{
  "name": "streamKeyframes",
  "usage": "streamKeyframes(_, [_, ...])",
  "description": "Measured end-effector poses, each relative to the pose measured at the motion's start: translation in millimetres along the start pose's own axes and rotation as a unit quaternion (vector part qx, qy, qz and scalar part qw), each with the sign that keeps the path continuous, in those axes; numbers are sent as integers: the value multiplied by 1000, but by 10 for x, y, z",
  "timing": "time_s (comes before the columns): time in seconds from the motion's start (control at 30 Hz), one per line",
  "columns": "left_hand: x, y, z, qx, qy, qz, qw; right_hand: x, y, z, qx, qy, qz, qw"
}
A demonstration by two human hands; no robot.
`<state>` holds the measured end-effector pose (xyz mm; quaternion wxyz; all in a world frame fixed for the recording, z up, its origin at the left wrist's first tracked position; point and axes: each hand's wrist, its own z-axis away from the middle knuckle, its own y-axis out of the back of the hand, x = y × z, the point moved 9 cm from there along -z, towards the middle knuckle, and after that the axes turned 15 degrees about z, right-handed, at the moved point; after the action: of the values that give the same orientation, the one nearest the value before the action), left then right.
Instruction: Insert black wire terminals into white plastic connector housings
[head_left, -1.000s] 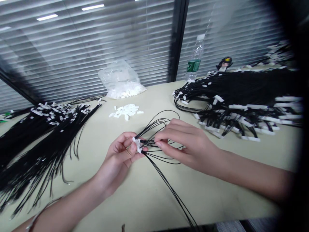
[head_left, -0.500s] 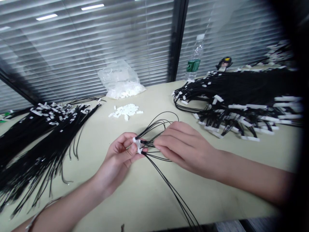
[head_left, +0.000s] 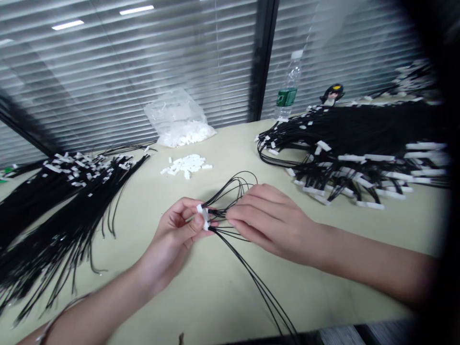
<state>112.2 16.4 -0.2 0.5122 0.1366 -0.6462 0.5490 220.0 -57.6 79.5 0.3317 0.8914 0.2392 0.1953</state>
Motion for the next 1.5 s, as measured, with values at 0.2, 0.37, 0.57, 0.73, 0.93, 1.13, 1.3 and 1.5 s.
streamKeyframes(0.2, [-38,-11,-3,-11,15,-5,1000,-8,-15,23,3,2,-4,1000])
streamKeyframes(0.37, [-28,-15,3,-10,12,-5,1000,-30,8,32,11,7,5,1000])
streamKeyframes(0.57, [-30,7,11,-2,12,-9,1000,-55,12,45,4,14,8,1000])
streamKeyframes(0.73, [-34,10,11,2,14,-13,1000,-44,-4,43,7,5,-16,1000])
streamKeyframes(0.93, [-42,9,2,-2,17,-16,1000,-48,9,56,10,0,-23,1000])
streamKeyframes(1.13, [-54,10,21,-7,22,-18,1000,-49,10,51,5,5,-22,1000])
streamKeyframes(1.3, [-62,-2,8,-15,23,-14,1000,-45,5,31,8,6,-16,1000])
streamKeyframes(1.5, [-64,5,9,-11,22,-18,1000,-63,-11,42,3,9,-18,1000])
